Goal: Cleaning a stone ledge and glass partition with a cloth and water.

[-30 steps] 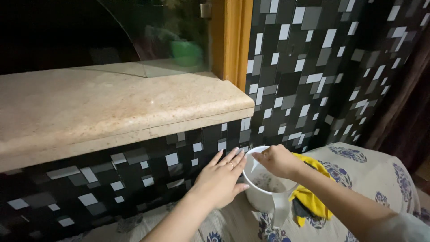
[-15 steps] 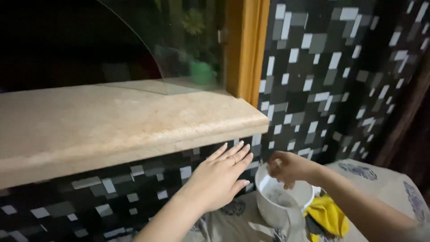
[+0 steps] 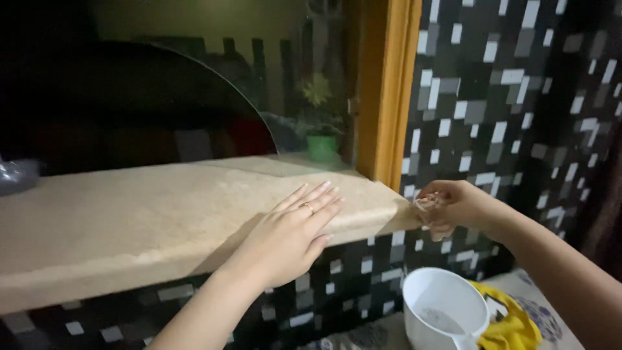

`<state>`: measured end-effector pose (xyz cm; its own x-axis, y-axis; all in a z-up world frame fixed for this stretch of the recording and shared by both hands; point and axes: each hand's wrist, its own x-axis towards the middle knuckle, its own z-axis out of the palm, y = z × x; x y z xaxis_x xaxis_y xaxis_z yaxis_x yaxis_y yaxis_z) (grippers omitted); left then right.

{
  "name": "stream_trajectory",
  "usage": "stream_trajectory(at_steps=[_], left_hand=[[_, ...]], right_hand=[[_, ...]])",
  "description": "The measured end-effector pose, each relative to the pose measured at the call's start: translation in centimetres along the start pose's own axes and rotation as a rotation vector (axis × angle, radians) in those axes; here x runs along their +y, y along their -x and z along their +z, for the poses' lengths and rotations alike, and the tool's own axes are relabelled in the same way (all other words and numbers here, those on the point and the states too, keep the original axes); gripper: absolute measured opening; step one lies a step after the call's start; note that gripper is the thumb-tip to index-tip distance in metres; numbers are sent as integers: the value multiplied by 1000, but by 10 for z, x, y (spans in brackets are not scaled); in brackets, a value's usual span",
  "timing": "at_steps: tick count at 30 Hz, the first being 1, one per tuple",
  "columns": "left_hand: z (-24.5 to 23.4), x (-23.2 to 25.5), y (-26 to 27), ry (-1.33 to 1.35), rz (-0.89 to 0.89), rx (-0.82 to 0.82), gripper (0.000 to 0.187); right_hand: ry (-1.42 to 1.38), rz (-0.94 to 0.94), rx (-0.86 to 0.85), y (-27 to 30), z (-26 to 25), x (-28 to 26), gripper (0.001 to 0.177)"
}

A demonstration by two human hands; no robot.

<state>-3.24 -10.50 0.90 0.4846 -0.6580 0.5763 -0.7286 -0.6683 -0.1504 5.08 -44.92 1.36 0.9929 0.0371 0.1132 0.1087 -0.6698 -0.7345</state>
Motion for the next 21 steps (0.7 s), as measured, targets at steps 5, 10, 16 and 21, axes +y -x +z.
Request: stream_trajectory(at_steps=[5, 10, 16, 21], left_hand=[[-18, -30, 18, -58, -7, 56, 55], [-34, -48, 31, -85, -39, 28, 51], [-58, -65, 48, -123, -106, -15, 55], [-72, -81, 63, -149, -211, -106, 62]], right_hand=[[131, -75, 144, -5, -10, -42, 36], [80, -50, 216, -11, 8, -81, 27], [3, -114, 262, -45, 49, -91, 44], [239, -499, 134, -105, 86, -54, 29]])
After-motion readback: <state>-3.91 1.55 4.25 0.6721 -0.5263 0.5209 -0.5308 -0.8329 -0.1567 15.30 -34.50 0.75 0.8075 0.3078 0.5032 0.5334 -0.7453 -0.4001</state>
